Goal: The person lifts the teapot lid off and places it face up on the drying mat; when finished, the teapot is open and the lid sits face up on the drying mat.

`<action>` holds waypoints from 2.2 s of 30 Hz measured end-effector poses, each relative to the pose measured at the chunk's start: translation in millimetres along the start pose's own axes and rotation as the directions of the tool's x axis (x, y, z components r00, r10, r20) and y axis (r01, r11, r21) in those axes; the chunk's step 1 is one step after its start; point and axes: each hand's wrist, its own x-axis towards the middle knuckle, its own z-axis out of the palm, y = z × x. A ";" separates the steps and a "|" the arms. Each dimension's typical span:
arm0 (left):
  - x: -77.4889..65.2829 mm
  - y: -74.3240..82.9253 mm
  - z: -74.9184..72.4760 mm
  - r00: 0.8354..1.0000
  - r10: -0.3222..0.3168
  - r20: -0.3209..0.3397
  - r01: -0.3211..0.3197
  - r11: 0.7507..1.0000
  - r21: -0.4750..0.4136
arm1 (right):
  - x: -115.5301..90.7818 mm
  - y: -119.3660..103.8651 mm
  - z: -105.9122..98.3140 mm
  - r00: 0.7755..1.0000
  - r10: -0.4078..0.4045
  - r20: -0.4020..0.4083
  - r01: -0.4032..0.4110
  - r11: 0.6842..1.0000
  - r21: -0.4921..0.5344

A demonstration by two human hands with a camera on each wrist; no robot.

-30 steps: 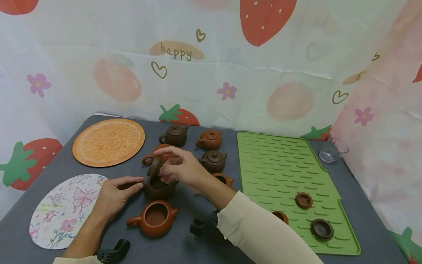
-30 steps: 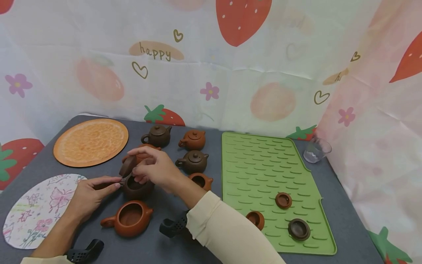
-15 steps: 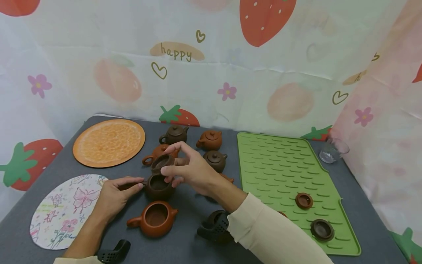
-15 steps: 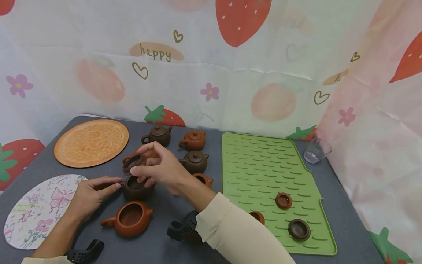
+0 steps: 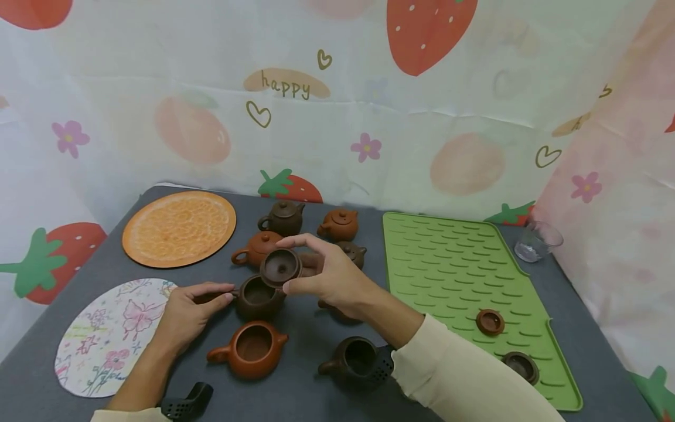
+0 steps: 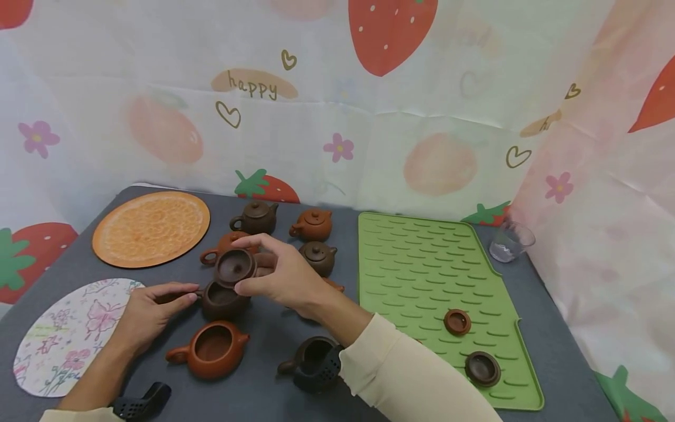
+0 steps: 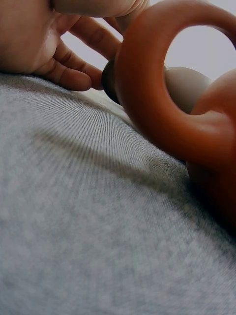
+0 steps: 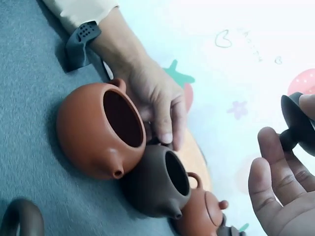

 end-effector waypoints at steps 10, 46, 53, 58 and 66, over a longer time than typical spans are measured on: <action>-0.5 -1.1 0.0 1.000 0.008 0.002 -0.008 1.000 -0.012 | -16.8 -11.5 -20.6 0.997 -0.054 -0.048 0.050 0.995 -0.092; 0.5 -4.5 -1.3 1.000 -0.010 -0.003 0.010 1.000 0.005 | -95.7 -13.2 -98.2 0.966 -0.019 -0.258 -0.047 0.969 -0.244; 0.7 -4.7 -0.6 1.000 -0.017 -0.005 0.017 1.000 -0.003 | -111.0 -12.9 -113.1 0.961 -0.013 -0.276 -0.072 0.953 -0.295; 0.7 -4.6 -0.3 1.000 -0.020 0.002 0.020 1.000 -0.018 | -120.5 -12.4 -123.3 0.956 0.006 -0.294 -0.113 0.931 -0.348; 0.1 -4.6 -1.2 1.000 -0.024 0.003 0.024 0.999 -0.025 | -130.5 -10.1 -139.6 0.962 0.051 -0.267 -0.156 0.909 -0.386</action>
